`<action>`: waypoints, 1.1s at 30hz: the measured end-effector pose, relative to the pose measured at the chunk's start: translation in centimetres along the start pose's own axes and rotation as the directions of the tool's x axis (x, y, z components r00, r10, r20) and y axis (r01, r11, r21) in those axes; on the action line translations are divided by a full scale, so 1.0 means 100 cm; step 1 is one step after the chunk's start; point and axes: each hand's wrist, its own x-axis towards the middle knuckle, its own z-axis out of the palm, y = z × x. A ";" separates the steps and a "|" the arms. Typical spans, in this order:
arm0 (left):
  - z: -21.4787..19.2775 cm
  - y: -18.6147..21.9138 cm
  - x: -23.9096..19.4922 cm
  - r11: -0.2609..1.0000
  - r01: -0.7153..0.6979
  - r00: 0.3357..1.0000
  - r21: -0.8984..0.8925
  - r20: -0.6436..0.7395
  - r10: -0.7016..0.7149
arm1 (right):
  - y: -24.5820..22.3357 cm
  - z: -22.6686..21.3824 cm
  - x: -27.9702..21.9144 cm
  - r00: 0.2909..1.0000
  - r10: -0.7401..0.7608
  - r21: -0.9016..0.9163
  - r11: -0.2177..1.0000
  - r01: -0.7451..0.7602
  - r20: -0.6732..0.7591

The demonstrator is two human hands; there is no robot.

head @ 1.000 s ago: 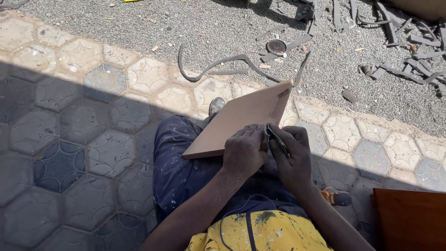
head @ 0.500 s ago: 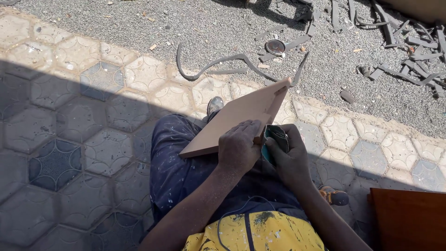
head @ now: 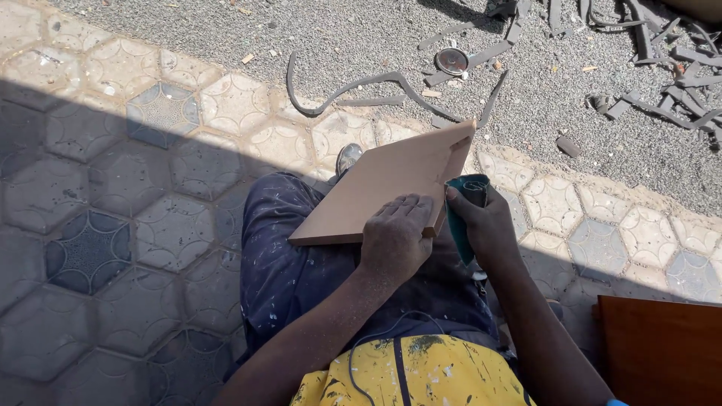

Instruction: The person sits on the ground and sands a rectangular wooden board using a sanding block. They hold the board on their lap and rub the sanding block along the edges and surfaces of the wood.

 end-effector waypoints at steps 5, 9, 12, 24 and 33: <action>-0.006 0.001 0.006 0.999 0.019 1.000 0.028 -0.003 -0.018 | -0.008 0.004 -0.009 1.000 0.002 0.025 1.000 -0.003 0.022; -0.010 0.004 0.005 0.999 0.033 0.999 0.018 -0.012 -0.033 | -0.014 0.006 -0.020 1.000 0.008 0.043 0.999 -0.008 0.018; -0.012 0.004 0.008 0.999 0.042 0.999 0.014 -0.020 -0.042 | -0.003 0.008 -0.020 0.999 -0.025 -0.001 1.000 0.025 0.042; -0.003 -0.002 0.001 0.996 0.093 0.996 0.007 0.019 -0.093 | -0.034 0.014 -0.056 0.999 0.022 -0.060 0.998 -0.020 0.029; -0.003 0.000 0.003 0.995 0.104 0.995 0.006 0.006 -0.104 | -0.005 0.003 -0.017 0.995 -0.098 -0.129 0.987 0.098 0.012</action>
